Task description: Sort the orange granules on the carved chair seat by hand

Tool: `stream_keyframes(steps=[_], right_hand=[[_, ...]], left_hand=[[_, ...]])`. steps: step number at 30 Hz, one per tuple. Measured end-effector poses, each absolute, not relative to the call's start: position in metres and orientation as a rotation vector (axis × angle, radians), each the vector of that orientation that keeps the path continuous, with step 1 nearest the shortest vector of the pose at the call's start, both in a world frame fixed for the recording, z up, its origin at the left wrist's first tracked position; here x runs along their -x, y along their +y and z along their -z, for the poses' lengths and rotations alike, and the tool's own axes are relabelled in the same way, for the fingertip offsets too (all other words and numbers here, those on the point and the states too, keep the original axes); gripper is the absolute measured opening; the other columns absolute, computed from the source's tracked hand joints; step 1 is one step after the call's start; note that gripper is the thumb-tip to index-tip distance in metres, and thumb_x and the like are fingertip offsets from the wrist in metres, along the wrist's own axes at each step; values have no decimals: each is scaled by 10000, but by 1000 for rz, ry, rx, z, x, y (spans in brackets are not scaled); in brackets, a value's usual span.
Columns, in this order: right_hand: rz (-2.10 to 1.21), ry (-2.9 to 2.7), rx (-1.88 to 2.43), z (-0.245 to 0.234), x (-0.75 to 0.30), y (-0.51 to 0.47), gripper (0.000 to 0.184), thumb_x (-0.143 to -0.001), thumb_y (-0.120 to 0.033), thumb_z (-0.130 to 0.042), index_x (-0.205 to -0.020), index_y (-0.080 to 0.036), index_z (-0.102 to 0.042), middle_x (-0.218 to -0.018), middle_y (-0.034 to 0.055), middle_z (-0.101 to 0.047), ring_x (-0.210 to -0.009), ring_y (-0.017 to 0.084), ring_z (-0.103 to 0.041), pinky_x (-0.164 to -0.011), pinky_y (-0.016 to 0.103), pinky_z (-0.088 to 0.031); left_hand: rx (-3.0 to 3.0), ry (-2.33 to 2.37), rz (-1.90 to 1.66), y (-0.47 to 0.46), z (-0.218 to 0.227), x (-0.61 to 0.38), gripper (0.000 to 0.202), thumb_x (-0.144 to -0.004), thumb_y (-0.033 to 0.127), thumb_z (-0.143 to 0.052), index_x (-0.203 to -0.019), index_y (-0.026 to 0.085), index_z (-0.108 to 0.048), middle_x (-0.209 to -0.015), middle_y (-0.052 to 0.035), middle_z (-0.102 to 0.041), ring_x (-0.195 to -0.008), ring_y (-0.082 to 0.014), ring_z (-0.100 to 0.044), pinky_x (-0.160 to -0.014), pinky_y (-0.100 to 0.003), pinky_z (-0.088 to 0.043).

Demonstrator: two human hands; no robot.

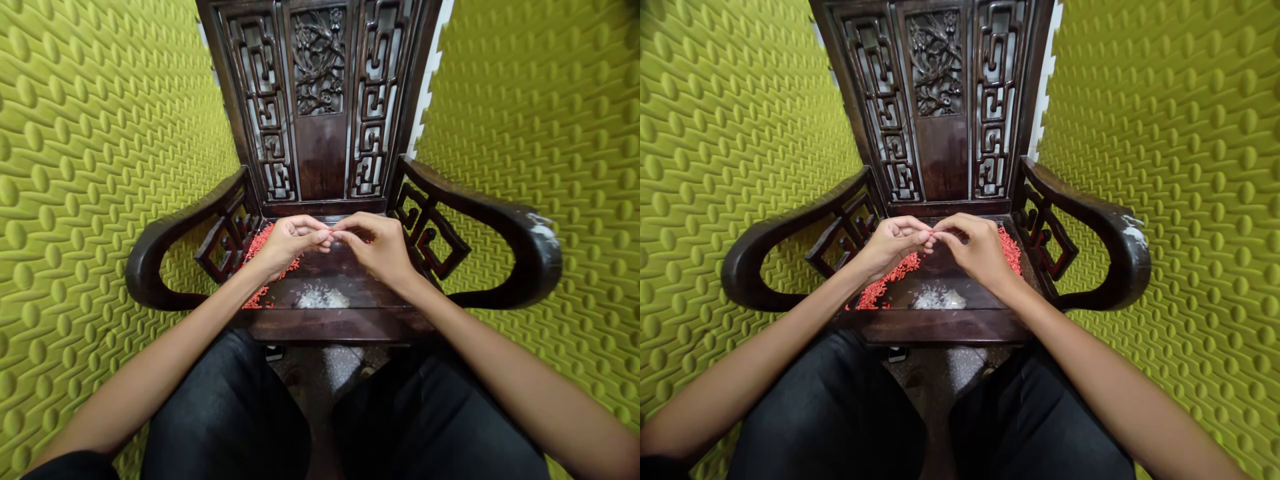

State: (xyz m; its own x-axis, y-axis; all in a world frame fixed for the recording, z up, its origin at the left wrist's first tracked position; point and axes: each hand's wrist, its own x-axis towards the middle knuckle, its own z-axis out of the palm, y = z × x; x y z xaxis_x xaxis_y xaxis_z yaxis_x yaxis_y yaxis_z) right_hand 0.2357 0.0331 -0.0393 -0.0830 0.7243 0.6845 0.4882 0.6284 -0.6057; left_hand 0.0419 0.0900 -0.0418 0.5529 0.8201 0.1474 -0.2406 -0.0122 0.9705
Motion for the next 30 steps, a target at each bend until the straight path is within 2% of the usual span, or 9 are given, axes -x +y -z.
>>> stream_keyframes(steps=[9, 13, 22, 30], right_hand=[[-426, -1560, 894, 48, -234, 37, 110, -867, -315, -795, -905, -213, -811, -865, 23, -810, -760, 175, -750, -711, 307, -601], [-426, -1571, 882, 48, -234, 38, 98, -866, -312, -801, -839, -218, -804, -829, 16, -799, -721, 161, -727, -665, 295, -569], [-316, -1695, 869, 42, -237, 35, 112, -905, -283, -761, -829, -202, -778, -822, 28, -771, -727, 153, -686, -612, 287, -498], [-379, -1686, 828, 43, -237, 36, 208, -897, -384, -780, -818, -194, -752, -808, 32, -734, -695, 149, -650, -607, 298, -510]], left_hand=[[-1367, 506, -914, 88, 41, -44, 310, -725, 309, -925, -878, 102, -752, -818, -66, -788, -718, -131, -728, -742, -276, -626], [-1373, 516, -908, 87, 40, -44, 312, -719, 319, -926, -866, 105, -752, -806, -60, -781, -717, -130, -724, -745, -274, -622], [-1412, 510, -906, 89, 41, -43, 293, -733, 313, -913, -882, 116, -756, -830, -66, -788, -722, -134, -728, -760, -278, -611], [-1426, 452, -885, 90, 42, -42, 242, -774, 296, -889, -891, 121, -769, -819, -58, -784, -727, -126, -735, -747, -248, -603]])
